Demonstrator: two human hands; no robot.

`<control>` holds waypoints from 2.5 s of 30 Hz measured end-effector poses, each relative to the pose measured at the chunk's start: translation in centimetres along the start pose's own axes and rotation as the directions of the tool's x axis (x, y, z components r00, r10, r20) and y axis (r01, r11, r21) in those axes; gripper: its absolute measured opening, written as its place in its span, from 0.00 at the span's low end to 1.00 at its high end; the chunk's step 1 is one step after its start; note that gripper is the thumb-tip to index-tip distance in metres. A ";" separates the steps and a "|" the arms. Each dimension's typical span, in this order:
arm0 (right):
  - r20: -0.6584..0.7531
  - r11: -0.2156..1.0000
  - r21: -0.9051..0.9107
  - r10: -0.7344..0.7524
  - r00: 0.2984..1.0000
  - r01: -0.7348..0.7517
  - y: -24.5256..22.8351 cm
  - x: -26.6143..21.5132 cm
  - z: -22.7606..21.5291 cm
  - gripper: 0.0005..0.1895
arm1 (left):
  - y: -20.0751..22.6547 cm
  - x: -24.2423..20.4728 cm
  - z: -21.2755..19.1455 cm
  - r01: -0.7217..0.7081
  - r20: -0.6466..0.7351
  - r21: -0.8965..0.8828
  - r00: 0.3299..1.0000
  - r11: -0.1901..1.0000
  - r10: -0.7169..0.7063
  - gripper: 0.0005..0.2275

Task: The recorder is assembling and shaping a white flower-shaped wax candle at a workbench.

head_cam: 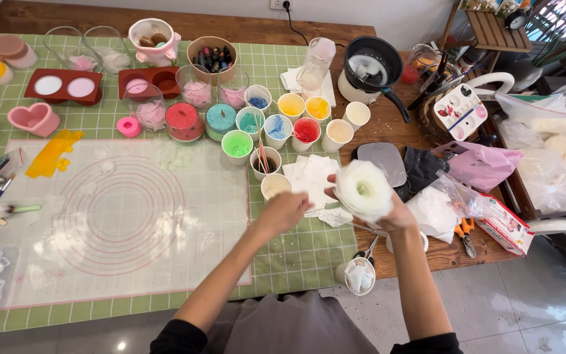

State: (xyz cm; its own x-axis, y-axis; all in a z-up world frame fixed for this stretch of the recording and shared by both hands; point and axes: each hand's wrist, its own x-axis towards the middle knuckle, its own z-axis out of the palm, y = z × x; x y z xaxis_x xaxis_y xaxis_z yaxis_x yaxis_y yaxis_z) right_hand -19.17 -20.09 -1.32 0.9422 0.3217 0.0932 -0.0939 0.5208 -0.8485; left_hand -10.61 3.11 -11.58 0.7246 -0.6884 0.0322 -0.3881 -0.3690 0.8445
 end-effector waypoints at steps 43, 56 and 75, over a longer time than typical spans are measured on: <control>-0.346 0.912 -0.335 0.116 0.931 -0.238 4.0 3.1 -3.3 0.24 | 4.5 2.4 -15.8 -0.456 -0.577 0.086 0.702 0.886 0.418 0.19; -0.422 0.515 -0.727 0.185 0.887 -0.454 13.8 0.4 -11.6 0.09 | 2.6 2.5 -17.6 -0.418 -0.383 -0.066 0.849 0.906 0.364 0.21; -0.114 0.966 -0.229 -0.151 0.982 0.121 1.0 8.9 6.8 0.31 | 5.8 4.0 -17.8 -0.435 0.004 0.017 0.900 0.900 0.435 0.15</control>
State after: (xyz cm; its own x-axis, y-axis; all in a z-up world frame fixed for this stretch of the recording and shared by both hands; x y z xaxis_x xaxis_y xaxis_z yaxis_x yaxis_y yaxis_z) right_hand -13.06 -11.28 2.20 0.9761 0.1472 0.1598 0.0973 0.3614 -0.9273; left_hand 0.14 9.31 2.98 0.4811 -0.7829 0.3945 -0.6746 -0.0432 0.7369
